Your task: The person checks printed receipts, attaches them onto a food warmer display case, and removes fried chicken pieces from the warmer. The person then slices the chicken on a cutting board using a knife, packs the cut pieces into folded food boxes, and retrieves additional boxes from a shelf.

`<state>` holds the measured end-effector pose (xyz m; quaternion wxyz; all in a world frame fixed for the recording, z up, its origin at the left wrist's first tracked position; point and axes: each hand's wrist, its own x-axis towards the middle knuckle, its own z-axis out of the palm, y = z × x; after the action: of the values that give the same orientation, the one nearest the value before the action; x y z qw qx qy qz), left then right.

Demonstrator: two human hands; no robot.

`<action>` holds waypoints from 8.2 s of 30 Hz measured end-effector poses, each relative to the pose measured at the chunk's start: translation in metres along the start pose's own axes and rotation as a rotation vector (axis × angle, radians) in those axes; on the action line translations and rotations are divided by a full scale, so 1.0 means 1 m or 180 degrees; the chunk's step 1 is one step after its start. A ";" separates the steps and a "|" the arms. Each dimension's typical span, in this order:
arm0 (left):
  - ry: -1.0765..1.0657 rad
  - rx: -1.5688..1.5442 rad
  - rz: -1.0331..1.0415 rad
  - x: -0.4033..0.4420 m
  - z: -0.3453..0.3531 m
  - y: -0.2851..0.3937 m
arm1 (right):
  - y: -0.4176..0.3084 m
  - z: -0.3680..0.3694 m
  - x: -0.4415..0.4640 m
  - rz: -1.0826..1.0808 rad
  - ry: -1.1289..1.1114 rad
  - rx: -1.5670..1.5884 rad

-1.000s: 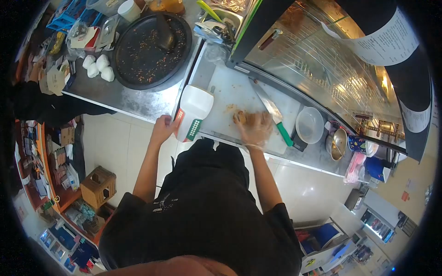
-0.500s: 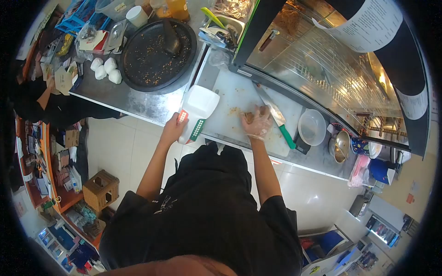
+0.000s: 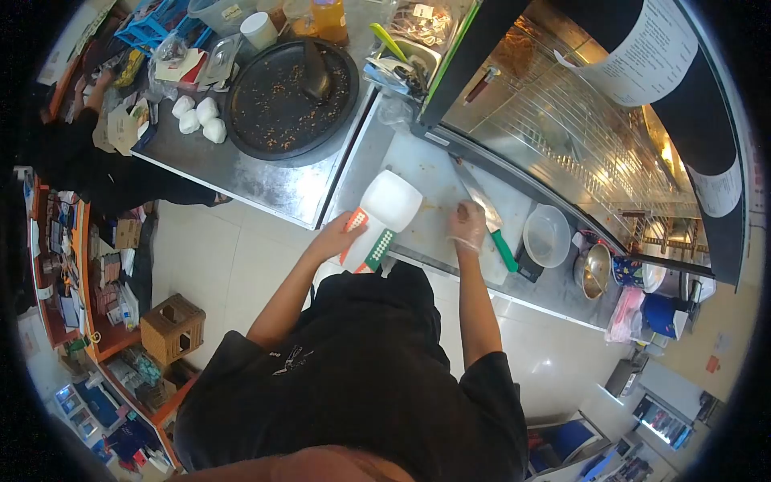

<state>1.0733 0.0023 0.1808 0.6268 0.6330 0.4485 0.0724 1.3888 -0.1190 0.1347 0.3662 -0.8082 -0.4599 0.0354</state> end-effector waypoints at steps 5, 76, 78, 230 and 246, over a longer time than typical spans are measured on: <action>-0.0081 -0.0293 0.0025 -0.005 0.017 0.009 | -0.100 0.009 0.013 -0.0629 -0.0371 0.0865; 0.1417 -0.2123 0.1231 -0.001 0.014 -0.030 | -0.144 0.023 0.030 -0.1043 -0.2204 0.2639; 0.1803 -0.2783 0.1310 -0.017 -0.026 -0.035 | -0.168 0.039 0.040 -0.1091 -0.2394 0.2566; -0.2125 -0.1407 0.1539 -0.006 0.298 0.217 | 0.026 -0.214 -0.178 0.2564 0.0275 0.2594; 0.1460 -0.2623 -0.1088 -0.166 0.223 -0.378 | 0.075 0.058 -0.309 0.3163 -0.3610 0.1270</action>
<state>0.9415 -0.3406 -0.1112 0.7129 0.2181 0.6062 0.2772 1.2420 -0.3469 -0.0409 0.1547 -0.6967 -0.1459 0.6851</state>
